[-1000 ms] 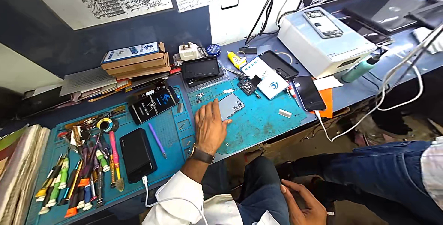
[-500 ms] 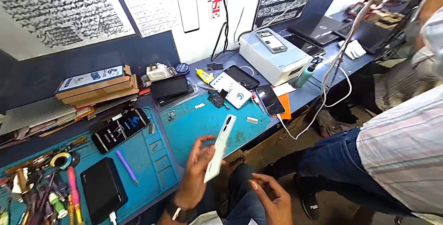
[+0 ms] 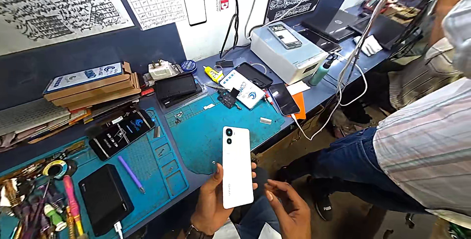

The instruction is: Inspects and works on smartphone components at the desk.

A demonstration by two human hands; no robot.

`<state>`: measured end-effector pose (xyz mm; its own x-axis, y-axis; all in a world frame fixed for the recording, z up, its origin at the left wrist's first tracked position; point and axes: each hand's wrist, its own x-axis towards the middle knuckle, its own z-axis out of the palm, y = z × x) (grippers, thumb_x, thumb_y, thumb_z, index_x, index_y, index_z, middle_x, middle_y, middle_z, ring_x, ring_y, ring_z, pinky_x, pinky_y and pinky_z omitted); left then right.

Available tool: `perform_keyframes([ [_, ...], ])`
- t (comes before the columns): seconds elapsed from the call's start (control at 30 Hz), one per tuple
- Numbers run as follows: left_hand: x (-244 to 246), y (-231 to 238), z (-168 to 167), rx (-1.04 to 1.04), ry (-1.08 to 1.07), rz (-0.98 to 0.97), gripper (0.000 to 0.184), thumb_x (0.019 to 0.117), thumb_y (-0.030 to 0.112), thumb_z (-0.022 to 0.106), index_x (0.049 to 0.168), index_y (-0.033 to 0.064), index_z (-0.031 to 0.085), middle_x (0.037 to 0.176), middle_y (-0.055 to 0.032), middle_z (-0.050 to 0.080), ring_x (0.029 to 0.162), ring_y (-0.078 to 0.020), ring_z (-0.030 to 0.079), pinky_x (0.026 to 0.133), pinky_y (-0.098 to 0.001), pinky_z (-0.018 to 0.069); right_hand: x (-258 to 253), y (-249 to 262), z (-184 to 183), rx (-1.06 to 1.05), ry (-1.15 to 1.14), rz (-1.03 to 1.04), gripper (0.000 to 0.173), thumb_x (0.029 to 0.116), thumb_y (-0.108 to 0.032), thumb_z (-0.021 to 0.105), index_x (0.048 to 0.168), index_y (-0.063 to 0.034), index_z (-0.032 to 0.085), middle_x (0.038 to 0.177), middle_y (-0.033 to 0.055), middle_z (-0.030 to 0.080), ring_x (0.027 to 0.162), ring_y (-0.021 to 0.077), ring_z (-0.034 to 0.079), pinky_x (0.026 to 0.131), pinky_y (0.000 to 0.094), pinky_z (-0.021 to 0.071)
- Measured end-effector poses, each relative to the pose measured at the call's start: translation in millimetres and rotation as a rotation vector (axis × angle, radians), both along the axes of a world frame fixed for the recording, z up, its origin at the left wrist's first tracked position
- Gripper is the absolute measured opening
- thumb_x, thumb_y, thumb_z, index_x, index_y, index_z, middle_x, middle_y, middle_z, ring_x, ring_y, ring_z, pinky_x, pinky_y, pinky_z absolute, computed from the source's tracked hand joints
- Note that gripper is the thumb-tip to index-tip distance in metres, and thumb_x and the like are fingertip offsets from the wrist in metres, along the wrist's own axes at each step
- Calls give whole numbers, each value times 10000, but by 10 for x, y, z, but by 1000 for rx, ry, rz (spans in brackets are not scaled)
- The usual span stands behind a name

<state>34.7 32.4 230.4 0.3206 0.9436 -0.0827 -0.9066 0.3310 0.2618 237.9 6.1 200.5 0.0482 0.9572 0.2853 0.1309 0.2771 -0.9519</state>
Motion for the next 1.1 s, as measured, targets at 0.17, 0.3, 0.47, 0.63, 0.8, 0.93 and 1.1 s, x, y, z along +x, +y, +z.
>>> perform_keyframes([
  [0.17,59,-11,-17,-21,209,124,690,900,314,778,1406,-18,447,1336,-292,587,1197,-418,632,1019,-565,527,-73,-14,199,234,-335,85,513,880,-441,788,1281,-138,684,1237,67,688,1166,197,646,978,392,574],
  [0.3,148,-16,24,6,581,204,816,877,332,795,1461,-45,367,1246,-204,613,1092,-294,670,929,-428,591,-224,35,200,295,-476,30,317,944,-232,707,1224,-83,718,1177,67,726,1090,158,692,928,326,603],
  [0.47,6,-53,51,78,740,279,437,973,159,631,1313,-92,520,1134,-226,664,1004,-325,699,873,-486,613,-255,130,352,-71,-61,-1,319,901,-12,706,1209,55,656,972,79,757,763,140,738,673,315,652],
  [0.63,-169,-123,4,90,811,328,181,1018,109,554,1054,-50,634,884,-174,738,742,-244,747,696,-394,646,-180,214,406,-375,192,182,441,877,111,672,1306,66,583,948,125,751,671,185,715,576,331,624],
  [0.8,-228,-160,-37,95,960,404,165,1015,14,509,949,-33,653,768,-142,749,619,-224,740,597,-358,646,-165,175,269,-233,-95,200,545,868,-73,783,1372,18,594,1160,106,725,884,167,729,753,351,640],
  [0.93,-168,-164,-15,171,1049,415,166,1009,-5,529,909,-6,661,737,-96,752,622,-197,744,614,-339,647,-196,164,164,58,-549,84,835,784,-554,828,1416,-61,595,1362,140,622,1234,251,605,1029,448,527],
  [1.1,-128,-170,-57,217,1005,347,193,1019,-10,498,911,1,657,757,-98,761,653,-205,756,669,-356,654,-215,121,141,63,-633,18,815,785,-502,837,1411,-40,594,1327,148,641,1185,258,633,1004,427,540],
])
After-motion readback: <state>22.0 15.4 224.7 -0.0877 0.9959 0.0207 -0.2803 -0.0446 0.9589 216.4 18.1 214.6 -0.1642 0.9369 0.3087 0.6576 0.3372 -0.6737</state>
